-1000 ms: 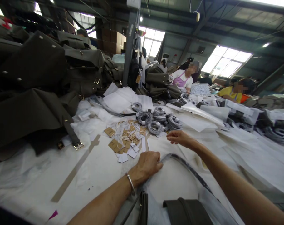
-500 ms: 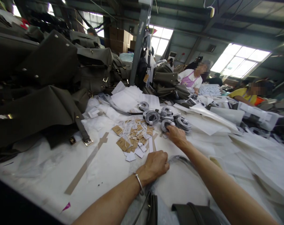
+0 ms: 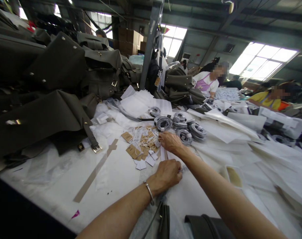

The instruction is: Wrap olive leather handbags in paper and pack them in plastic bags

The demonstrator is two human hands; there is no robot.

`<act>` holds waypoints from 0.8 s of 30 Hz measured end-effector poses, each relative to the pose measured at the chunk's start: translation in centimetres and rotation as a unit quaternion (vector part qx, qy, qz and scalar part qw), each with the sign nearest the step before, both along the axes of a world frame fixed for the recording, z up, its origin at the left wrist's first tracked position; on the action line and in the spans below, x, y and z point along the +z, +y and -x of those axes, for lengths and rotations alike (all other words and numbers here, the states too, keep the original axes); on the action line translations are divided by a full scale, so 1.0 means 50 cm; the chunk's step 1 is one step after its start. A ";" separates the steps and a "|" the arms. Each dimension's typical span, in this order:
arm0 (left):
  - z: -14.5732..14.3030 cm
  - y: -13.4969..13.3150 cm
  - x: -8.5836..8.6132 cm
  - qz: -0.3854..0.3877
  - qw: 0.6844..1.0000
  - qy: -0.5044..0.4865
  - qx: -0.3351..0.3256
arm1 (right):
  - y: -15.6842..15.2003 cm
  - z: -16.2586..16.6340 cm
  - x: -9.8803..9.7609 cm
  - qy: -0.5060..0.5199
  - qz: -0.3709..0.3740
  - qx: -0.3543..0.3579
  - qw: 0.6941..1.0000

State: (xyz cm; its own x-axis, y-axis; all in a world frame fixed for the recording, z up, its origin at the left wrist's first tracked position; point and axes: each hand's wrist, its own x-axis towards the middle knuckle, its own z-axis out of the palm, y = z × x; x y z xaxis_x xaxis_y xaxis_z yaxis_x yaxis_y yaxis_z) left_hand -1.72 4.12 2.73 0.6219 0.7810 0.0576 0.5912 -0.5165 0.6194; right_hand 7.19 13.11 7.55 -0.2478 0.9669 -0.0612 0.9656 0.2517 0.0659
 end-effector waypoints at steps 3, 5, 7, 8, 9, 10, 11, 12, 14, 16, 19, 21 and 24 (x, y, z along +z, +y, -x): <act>0.003 0.000 0.007 0.005 1.000 -0.005 0.002 | 0.013 -0.004 -0.017 -0.008 -0.001 -0.012 1.000; 0.004 0.000 0.010 0.007 1.000 -0.011 -0.004 | 0.016 -0.019 -0.021 -0.008 -0.010 -0.031 0.999; 0.005 0.001 0.012 0.010 1.000 -0.019 -0.011 | 0.014 -0.038 -0.018 -0.002 -0.021 -0.056 0.998; 0.006 0.003 0.012 0.013 1.000 -0.025 -0.013 | 0.011 -0.049 -0.014 0.004 -0.027 -0.070 0.997; 0.006 0.004 0.012 0.016 0.999 -0.030 -0.014 | 0.008 -0.061 -0.009 0.011 -0.035 -0.084 0.996; 0.006 0.006 0.012 0.020 0.999 -0.036 -0.014 | 0.004 -0.072 -0.004 0.020 -0.043 -0.098 0.994; 0.006 0.008 0.011 0.025 0.999 -0.043 -0.013 | 0.000 -0.084 0.003 0.030 -0.050 -0.111 0.992; 0.006 0.011 0.010 0.029 0.998 -0.049 -0.010 | -0.004 -0.097 0.009 0.041 -0.056 -0.122 0.990; 0.005 0.017 0.009 0.034 0.997 -0.064 0.000 | -0.015 -0.120 0.023 0.064 -0.064 -0.141 0.986; 0.005 0.022 0.010 0.028 0.996 -0.085 0.022 | -0.029 -0.140 0.035 0.089 -0.066 -0.153 0.982; 0.007 0.028 0.018 0.001 0.989 -0.128 0.074 | -0.055 -0.160 0.048 0.136 -0.058 -0.155 0.977; 0.012 0.031 0.027 -0.020 0.981 -0.156 0.114 | -0.074 -0.166 0.052 0.169 -0.041 -0.146 0.974; 0.022 0.035 0.041 -0.068 0.958 -0.226 0.165 | -0.103 -0.164 0.056 0.332 0.011 -0.146 0.932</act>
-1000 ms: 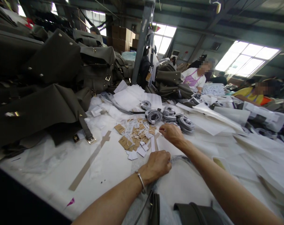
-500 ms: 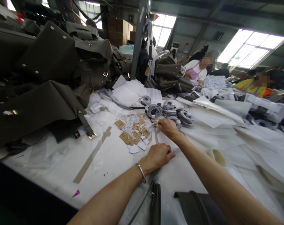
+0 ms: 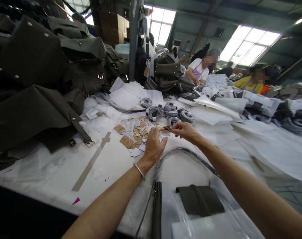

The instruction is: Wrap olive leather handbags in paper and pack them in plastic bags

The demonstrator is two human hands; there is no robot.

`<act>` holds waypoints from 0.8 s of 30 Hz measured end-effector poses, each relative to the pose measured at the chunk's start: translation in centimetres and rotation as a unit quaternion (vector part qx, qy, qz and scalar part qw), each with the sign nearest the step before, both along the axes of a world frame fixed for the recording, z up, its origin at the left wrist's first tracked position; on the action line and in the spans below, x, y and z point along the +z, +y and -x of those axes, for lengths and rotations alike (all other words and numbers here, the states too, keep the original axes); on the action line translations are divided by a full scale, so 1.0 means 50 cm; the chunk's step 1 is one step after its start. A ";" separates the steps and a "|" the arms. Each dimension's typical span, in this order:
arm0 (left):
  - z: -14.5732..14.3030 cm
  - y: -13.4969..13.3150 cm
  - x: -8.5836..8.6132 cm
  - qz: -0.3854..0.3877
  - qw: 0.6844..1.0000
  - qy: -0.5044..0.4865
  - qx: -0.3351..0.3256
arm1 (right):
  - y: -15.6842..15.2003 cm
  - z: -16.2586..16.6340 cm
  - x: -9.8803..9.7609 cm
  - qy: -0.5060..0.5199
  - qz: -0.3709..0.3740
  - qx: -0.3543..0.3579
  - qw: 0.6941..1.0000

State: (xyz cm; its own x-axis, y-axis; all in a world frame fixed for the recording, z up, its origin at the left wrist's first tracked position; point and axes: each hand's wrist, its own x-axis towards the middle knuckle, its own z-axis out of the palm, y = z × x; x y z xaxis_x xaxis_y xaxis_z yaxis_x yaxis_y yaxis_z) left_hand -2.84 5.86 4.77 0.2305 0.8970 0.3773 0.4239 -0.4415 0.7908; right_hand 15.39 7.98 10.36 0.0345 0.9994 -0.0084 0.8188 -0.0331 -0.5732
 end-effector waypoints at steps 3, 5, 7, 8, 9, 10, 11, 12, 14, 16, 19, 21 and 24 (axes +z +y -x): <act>0.010 0.004 0.007 -0.029 0.997 -0.075 -0.006 | -0.029 0.012 0.007 0.219 0.033 0.025 0.975; 0.015 0.007 0.006 0.028 0.989 -0.134 -0.057 | -0.046 0.020 0.013 0.281 0.057 0.045 0.957; 0.015 0.010 0.002 0.106 0.968 -0.195 -0.112 | -0.060 0.025 0.017 0.322 0.070 0.046 0.943; 0.015 0.011 -0.001 0.136 0.957 -0.218 -0.133 | -0.065 0.027 0.019 0.344 0.071 0.040 0.935; 0.014 0.013 -0.004 0.155 0.948 -0.233 -0.148 | -0.070 0.028 0.021 0.370 0.071 0.030 0.926; 0.012 0.014 -0.006 0.165 0.943 -0.243 -0.159 | -0.074 0.028 0.023 0.398 0.071 0.019 0.915; 0.010 0.015 -0.008 0.170 0.939 -0.250 -0.165 | -0.078 0.028 0.025 0.427 0.072 0.007 0.901; 0.009 0.015 -0.009 0.178 0.934 -0.259 -0.171 | -0.081 0.029 0.027 0.457 0.074 -0.009 0.886; 0.006 0.017 -0.013 0.194 0.924 -0.276 -0.181 | -0.084 0.029 0.032 0.513 0.078 -0.044 0.854; 0.004 0.020 -0.017 0.208 0.916 -0.288 -0.186 | -0.085 0.028 0.035 0.564 0.082 -0.075 0.818; 0.004 0.028 -0.026 0.213 0.911 -0.302 -0.180 | -0.088 0.021 0.036 0.592 0.103 -0.080 0.795; 0.007 0.033 -0.027 0.209 0.911 -0.311 -0.171 | -0.093 0.013 0.033 0.552 0.122 -0.056 0.823; 0.015 0.036 -0.021 0.203 0.910 -0.322 -0.165 | -0.104 -0.003 0.024 0.420 0.137 -0.009 0.897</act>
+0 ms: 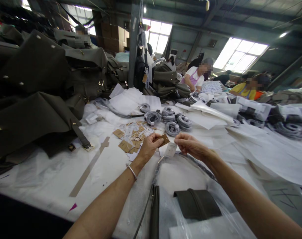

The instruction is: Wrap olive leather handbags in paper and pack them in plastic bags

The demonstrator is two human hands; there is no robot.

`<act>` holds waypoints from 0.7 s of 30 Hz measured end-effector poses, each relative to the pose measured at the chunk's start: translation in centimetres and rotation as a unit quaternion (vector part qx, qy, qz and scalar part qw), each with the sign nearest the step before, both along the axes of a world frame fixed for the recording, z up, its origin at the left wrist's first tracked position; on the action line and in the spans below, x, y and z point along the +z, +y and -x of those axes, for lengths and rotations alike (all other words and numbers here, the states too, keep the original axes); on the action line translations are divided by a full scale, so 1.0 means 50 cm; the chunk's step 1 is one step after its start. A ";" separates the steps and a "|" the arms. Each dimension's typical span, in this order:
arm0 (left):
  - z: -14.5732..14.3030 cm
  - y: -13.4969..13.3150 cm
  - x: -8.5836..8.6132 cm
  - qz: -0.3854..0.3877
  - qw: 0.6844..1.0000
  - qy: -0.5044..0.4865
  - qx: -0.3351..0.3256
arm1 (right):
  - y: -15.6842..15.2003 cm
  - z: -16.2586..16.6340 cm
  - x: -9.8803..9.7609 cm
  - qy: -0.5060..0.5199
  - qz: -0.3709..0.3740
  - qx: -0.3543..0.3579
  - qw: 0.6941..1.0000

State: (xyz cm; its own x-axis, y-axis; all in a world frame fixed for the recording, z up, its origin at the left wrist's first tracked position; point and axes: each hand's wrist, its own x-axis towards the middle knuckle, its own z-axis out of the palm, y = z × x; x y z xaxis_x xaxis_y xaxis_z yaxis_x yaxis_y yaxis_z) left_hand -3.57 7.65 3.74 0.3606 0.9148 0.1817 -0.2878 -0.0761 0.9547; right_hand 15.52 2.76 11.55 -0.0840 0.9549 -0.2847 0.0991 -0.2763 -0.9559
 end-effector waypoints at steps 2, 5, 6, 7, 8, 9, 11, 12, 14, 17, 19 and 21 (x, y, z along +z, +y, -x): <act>0.005 -0.002 0.007 0.000 1.000 -0.004 0.005 | -0.009 -0.009 -0.007 -0.077 -0.007 0.039 0.996; 0.011 -0.004 0.014 0.001 1.000 -0.004 0.015 | -0.021 -0.018 -0.013 -0.116 0.005 0.063 0.991; 0.012 -0.005 0.015 0.002 1.000 -0.003 0.017 | -0.026 -0.019 -0.014 -0.113 0.010 0.065 0.991; 0.014 -0.006 0.016 0.002 1.000 -0.002 0.018 | -0.030 -0.020 -0.014 -0.103 0.012 0.067 0.992; 0.014 -0.006 0.016 0.003 1.000 0.000 0.016 | -0.034 -0.020 -0.013 -0.085 0.010 0.069 0.994; 0.014 -0.007 0.016 0.003 1.000 0.003 0.013 | -0.039 -0.020 -0.012 -0.060 0.003 0.066 0.996; 0.013 -0.009 0.016 0.002 1.000 0.009 0.001 | -0.047 -0.018 -0.005 -0.001 -0.020 0.045 0.999; 0.012 -0.010 0.016 0.002 1.000 0.013 -0.009 | -0.051 -0.018 -0.001 0.026 -0.034 0.026 0.999; 0.010 -0.012 0.016 -0.001 0.999 0.021 -0.027 | -0.056 -0.017 0.009 0.069 -0.054 -0.011 0.996; 0.008 -0.014 0.016 -0.009 0.999 0.027 -0.040 | -0.060 -0.021 0.019 0.111 -0.058 -0.050 0.991; 0.009 -0.013 0.015 -0.014 0.999 0.030 -0.036 | -0.061 -0.026 0.020 0.112 -0.032 -0.045 0.992; 0.012 -0.012 0.015 -0.020 0.999 0.033 -0.027 | -0.066 -0.028 0.017 0.095 0.009 -0.018 0.995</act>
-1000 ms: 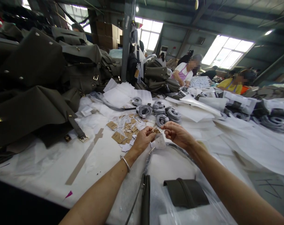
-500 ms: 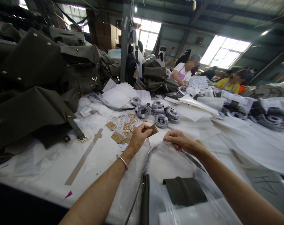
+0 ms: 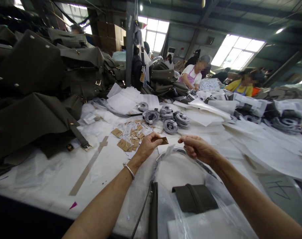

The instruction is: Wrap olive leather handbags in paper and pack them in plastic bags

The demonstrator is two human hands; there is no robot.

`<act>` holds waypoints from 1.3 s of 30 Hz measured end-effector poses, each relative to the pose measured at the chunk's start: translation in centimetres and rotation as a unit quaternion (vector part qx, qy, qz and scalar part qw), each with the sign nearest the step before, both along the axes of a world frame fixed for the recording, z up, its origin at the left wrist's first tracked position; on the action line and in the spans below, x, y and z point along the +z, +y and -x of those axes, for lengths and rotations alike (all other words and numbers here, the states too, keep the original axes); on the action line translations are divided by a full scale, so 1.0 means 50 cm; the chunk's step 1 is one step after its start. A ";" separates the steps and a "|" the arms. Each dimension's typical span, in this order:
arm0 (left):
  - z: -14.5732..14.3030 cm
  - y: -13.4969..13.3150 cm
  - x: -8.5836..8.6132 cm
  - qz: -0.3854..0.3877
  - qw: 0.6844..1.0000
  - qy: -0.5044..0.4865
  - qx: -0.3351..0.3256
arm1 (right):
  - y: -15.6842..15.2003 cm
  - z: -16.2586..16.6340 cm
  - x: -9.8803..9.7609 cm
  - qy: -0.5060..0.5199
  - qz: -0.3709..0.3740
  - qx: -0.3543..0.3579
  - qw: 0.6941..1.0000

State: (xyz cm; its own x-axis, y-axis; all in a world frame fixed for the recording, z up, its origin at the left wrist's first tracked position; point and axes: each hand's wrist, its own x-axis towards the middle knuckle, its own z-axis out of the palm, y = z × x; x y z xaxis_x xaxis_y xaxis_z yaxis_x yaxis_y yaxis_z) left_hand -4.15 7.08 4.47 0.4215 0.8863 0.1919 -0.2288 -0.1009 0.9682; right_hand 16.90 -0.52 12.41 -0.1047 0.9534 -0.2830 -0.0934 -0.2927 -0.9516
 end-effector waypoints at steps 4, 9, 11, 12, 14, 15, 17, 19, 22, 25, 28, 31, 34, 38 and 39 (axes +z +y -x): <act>0.003 -0.001 0.001 -0.005 1.000 0.011 0.000 | -0.015 0.010 0.002 0.000 0.003 0.013 1.000; -0.002 -0.017 0.005 -0.004 0.996 0.051 -0.071 | -0.018 0.020 0.022 -0.048 -0.120 -0.138 0.982; -0.004 -0.026 0.009 -0.004 0.990 0.071 -0.119 | -0.015 0.019 0.028 -0.080 -0.179 -0.211 0.958; -0.004 -0.029 0.012 -0.005 0.987 0.078 -0.142 | -0.015 0.018 0.030 -0.079 -0.204 -0.234 0.947; 0.000 -0.031 0.019 -0.009 0.982 0.086 -0.170 | -0.020 0.018 0.035 -0.027 -0.223 -0.234 0.946; 0.003 -0.029 0.022 -0.017 0.979 0.105 -0.173 | -0.025 0.018 0.038 0.019 -0.214 -0.220 0.952; 0.015 -0.020 0.024 -0.034 0.972 0.172 -0.158 | -0.041 0.019 0.048 0.100 -0.174 -0.184 0.962; 0.028 -0.010 0.020 -0.031 0.957 0.253 -0.140 | -0.058 0.021 0.061 0.108 -0.130 -0.146 0.975; 0.043 -0.009 0.006 0.018 0.928 0.328 -0.174 | -0.074 0.030 0.073 -0.026 -0.038 -0.031 0.998; 0.050 -0.030 -0.004 0.058 0.912 0.351 -0.206 | -0.072 0.046 0.052 -0.186 0.082 0.100 0.974; 0.058 -0.059 -0.007 0.095 0.919 0.328 -0.196 | -0.056 0.063 -0.007 -0.255 0.156 0.195 0.934; 0.067 -0.077 -0.012 0.146 0.930 0.286 -0.176 | -0.037 0.078 -0.074 -0.230 0.216 0.256 0.914; 0.071 -0.085 -0.020 0.168 0.943 0.242 -0.156 | -0.023 0.099 -0.119 -0.111 0.261 0.271 0.920; 0.067 -0.088 -0.028 0.144 0.953 0.223 -0.145 | -0.013 0.122 -0.150 0.072 0.228 0.271 0.932; 0.067 -0.088 -0.029 0.129 0.955 0.228 -0.137 | -0.011 0.124 -0.156 0.098 0.223 0.268 0.932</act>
